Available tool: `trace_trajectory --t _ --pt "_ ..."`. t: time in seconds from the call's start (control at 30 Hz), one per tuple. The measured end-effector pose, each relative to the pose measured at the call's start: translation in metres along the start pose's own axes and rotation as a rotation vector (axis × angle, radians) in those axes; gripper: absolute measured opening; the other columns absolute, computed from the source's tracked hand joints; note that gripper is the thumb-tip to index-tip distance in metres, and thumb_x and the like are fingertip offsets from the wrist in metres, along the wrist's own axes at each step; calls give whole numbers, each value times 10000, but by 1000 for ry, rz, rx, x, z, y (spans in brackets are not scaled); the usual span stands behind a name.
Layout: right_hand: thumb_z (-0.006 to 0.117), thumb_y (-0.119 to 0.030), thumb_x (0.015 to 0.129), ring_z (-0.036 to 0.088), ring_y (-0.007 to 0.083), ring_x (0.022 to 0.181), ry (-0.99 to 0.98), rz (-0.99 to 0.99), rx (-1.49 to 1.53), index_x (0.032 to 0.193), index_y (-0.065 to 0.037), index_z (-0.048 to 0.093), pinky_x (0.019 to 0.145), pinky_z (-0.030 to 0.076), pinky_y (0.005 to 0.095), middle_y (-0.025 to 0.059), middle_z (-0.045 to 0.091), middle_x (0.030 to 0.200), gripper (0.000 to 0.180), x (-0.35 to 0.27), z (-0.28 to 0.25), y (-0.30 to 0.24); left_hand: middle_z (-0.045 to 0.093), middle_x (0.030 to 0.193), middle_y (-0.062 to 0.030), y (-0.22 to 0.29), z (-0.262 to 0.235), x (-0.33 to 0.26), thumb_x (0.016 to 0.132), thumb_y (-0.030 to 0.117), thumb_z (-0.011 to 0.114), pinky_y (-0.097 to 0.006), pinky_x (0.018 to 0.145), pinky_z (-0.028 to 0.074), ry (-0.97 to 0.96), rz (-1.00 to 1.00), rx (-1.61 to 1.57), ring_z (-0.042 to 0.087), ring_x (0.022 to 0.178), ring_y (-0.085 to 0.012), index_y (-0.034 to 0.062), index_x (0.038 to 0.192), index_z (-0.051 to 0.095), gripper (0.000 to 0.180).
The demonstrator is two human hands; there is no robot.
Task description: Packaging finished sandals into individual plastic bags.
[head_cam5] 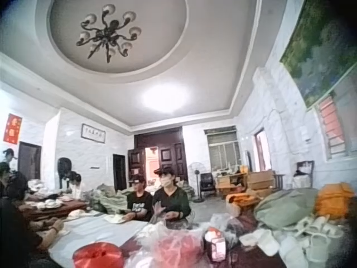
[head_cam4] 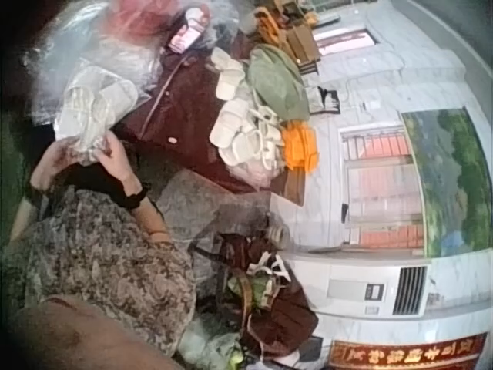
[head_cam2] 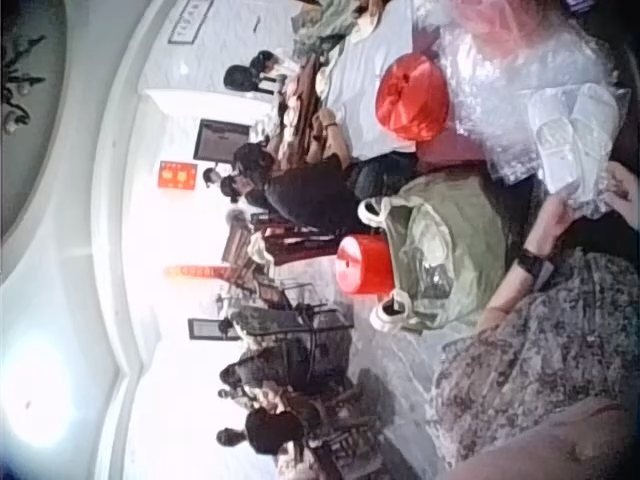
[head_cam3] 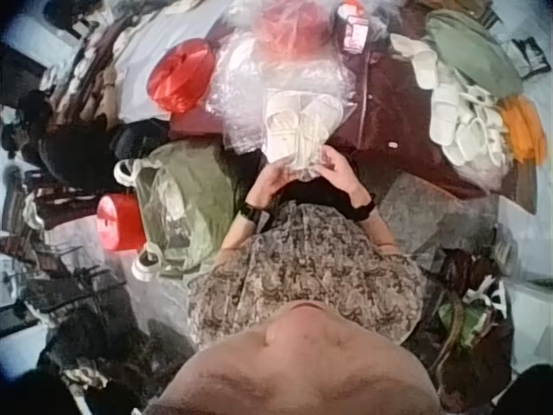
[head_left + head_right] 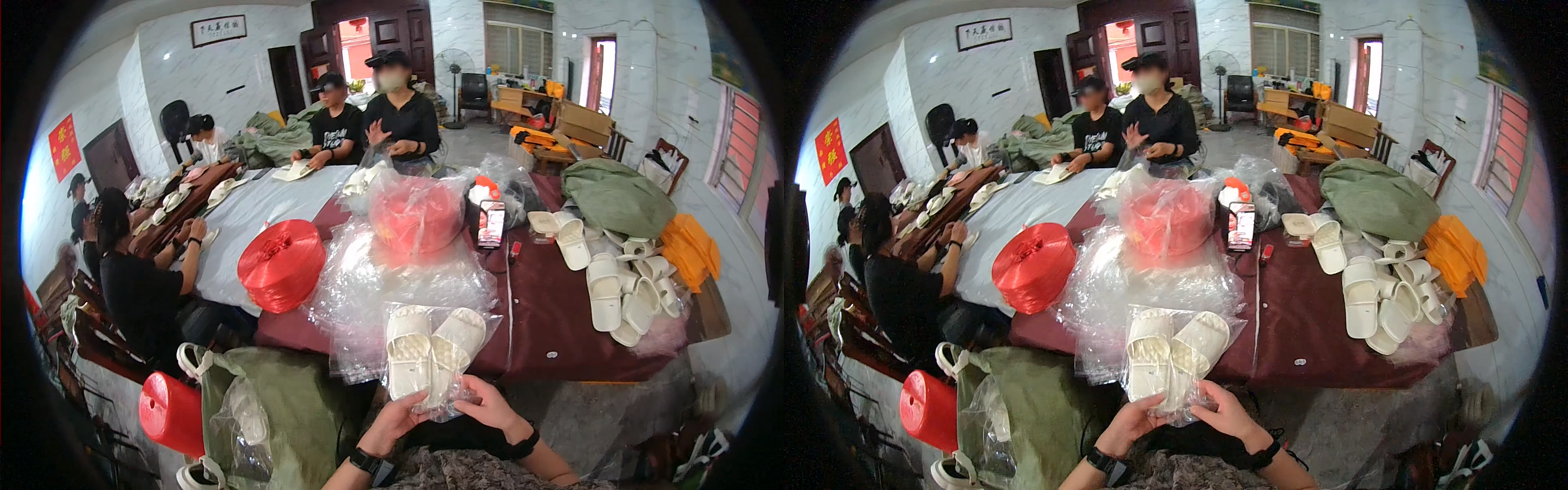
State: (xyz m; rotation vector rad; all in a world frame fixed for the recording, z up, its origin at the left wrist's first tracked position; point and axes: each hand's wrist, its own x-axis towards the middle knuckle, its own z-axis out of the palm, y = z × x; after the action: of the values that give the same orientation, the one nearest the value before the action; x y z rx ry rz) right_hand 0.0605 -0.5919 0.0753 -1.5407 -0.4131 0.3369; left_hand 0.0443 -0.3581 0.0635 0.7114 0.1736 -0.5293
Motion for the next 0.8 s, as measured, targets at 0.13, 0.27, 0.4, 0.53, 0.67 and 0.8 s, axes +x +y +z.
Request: trace_trajectory --t 0.13,0.27,0.4,0.53,0.67,0.8 --pt "702 -30 875 604 112 966 -130 -122 -75 1285 -5 582 849 496 264 42 627 1132 428 9 -21 -12 595 1302 -136 9 2 -28 951 115 620 -422 929 560 148 76 5 625 1139 -251 3 1395 451 488" --pt "630 -10 898 565 86 889 136 -145 -158 1149 2 656 796 466 233 20 629 1017 254 18 -42 -46 622 1276 -132 65 43 -98 906 52 660 -382 908 552 305 326 160 621 1131 -251 -35 1378 466 517" --pt "622 -35 933 549 78 825 411 -186 -249 1093 10 661 759 453 228 -5 609 962 170 34 -77 -13 692 1052 -75 111 30 -194 883 21 690 -347 787 561 770 782 503 664 920 -194 -1 1197 625 321" --pt "616 -75 959 536 84 790 587 -188 -426 1050 -6 673 678 425 232 -12 598 917 127 42 -106 17 712 955 -66 146 -4 -293 866 52 682 -325 766 537 1240 1071 1136 676 844 -176 -12 1145 639 290" --pt "625 -86 942 551 111 788 654 -214 -476 1007 -20 675 683 429 261 4 622 909 105 44 -116 43 704 907 -82 145 -54 -343 821 147 724 -363 728 528 1607 990 1403 675 822 -205 -25 1170 626 402" --pt "646 -80 907 570 167 815 664 -309 -696 945 -30 664 717 437 306 42 616 881 66 41 -105 36 691 887 -114 122 -103 -325 789 134 732 -356 580 502 1443 284 777 646 695 -212 -40 1132 637 396"
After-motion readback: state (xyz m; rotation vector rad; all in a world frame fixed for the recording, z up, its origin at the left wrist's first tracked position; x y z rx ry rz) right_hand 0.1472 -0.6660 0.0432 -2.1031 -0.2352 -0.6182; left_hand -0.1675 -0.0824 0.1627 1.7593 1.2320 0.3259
